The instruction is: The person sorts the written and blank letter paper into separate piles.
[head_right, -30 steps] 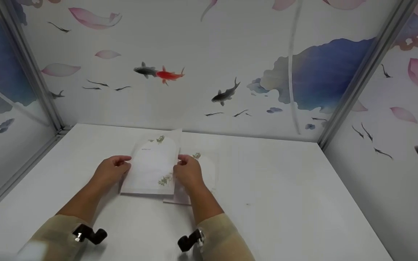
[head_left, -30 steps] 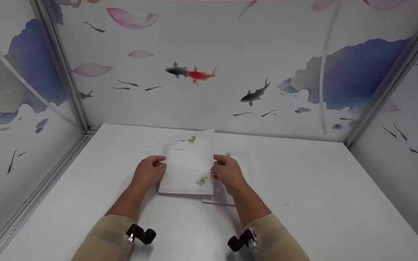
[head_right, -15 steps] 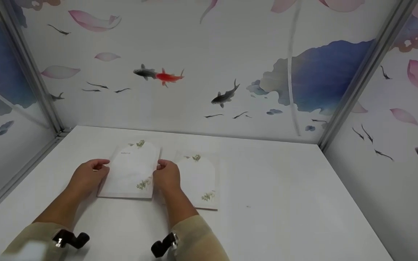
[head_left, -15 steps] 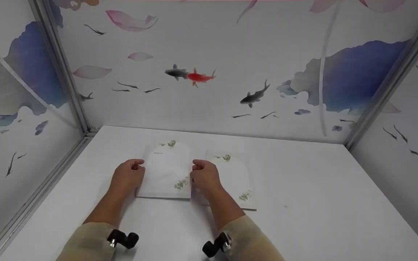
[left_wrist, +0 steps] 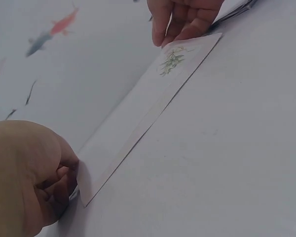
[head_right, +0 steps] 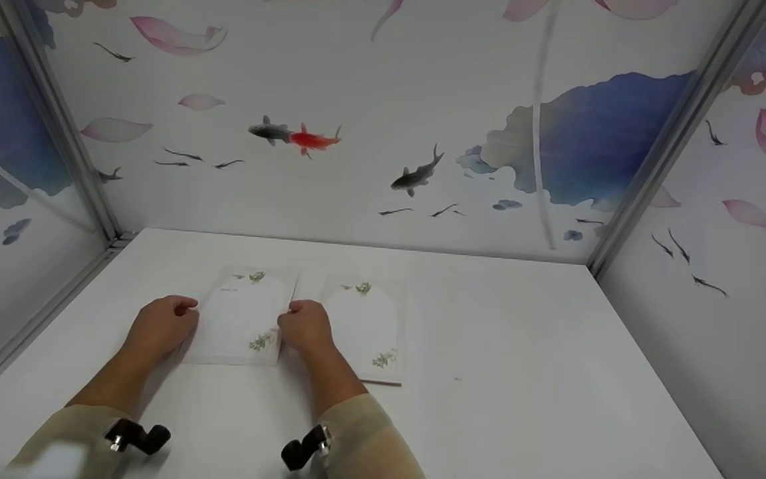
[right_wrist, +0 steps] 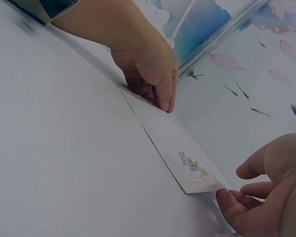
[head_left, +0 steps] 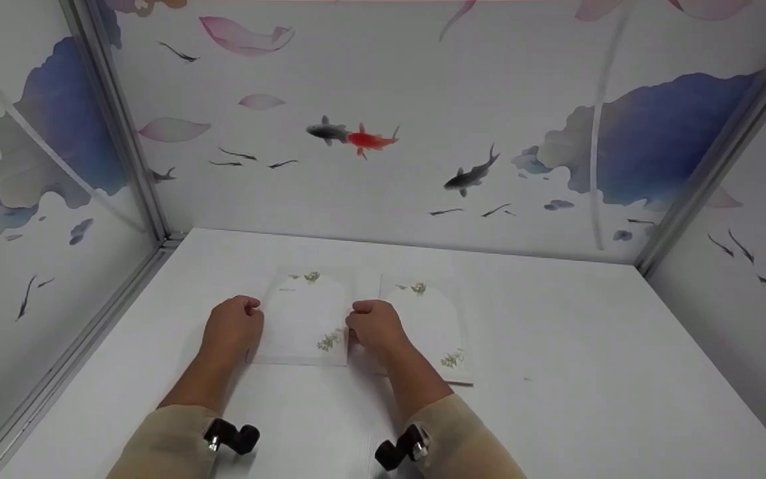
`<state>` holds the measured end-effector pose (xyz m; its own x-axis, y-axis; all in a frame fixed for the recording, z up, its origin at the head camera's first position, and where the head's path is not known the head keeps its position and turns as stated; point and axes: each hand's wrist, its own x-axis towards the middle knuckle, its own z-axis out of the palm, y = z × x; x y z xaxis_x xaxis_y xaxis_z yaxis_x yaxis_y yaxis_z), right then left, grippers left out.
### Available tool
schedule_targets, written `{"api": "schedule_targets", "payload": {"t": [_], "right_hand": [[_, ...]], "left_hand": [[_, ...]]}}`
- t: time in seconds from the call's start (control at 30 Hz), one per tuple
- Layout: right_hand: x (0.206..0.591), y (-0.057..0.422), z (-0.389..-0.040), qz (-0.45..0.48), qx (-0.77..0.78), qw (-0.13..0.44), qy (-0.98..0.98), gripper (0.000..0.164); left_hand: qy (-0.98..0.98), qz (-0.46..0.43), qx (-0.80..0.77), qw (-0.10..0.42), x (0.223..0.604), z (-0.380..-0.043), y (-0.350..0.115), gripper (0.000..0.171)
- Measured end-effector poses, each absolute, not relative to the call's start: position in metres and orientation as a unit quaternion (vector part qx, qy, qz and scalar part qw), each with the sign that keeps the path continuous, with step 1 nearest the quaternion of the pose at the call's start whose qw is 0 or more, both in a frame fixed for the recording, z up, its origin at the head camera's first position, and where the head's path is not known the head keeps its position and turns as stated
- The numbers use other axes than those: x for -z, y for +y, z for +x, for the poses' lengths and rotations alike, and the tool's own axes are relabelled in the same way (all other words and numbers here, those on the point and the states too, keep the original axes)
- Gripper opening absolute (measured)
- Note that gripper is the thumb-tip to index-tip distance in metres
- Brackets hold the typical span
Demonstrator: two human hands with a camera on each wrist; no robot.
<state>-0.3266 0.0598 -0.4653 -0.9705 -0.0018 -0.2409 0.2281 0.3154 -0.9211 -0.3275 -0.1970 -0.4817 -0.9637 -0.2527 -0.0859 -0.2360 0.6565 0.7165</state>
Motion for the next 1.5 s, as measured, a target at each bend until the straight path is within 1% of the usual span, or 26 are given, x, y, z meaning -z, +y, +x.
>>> {"api": "schedule_targets", "payload": {"t": [0.13,0.3,0.4,0.63,0.87,1.03,1.23,1.5], "right_hand": [[0.465,0.06,-0.325,0.062,0.577,0.117,0.806,0.045],[0.464,0.062,-0.324,0.051,0.575,0.124,0.807,0.046],[0.463,0.066,-0.324,0.044,0.567,0.116,0.814,0.045],[0.461,0.09,-0.323,0.012,0.58,0.078,0.811,0.044],[0.457,0.129,-0.323,0.02,0.551,0.047,0.833,0.043],[0.457,0.164,-0.323,0.033,0.52,0.028,0.853,0.044],[0.459,0.207,-0.322,0.049,0.5,0.028,0.864,0.048],[0.462,0.253,-0.318,0.062,0.484,0.023,0.873,0.052]], "left_hand": [[-0.917,0.131,0.377,0.016,0.481,-0.325,-0.199,0.044],[-0.918,0.121,0.378,0.013,0.479,-0.321,-0.201,0.047],[-0.913,0.116,0.391,0.016,0.477,-0.32,-0.201,0.049],[-0.899,0.12,0.419,0.048,0.476,-0.323,-0.189,0.05],[-0.889,0.108,0.437,0.081,0.476,-0.334,-0.148,0.048],[-0.885,0.082,0.45,0.085,0.475,-0.338,-0.113,0.045],[-0.889,0.048,0.449,0.077,0.473,-0.339,-0.081,0.043],[-0.88,0.004,0.466,0.094,0.469,-0.343,-0.046,0.037]]}}
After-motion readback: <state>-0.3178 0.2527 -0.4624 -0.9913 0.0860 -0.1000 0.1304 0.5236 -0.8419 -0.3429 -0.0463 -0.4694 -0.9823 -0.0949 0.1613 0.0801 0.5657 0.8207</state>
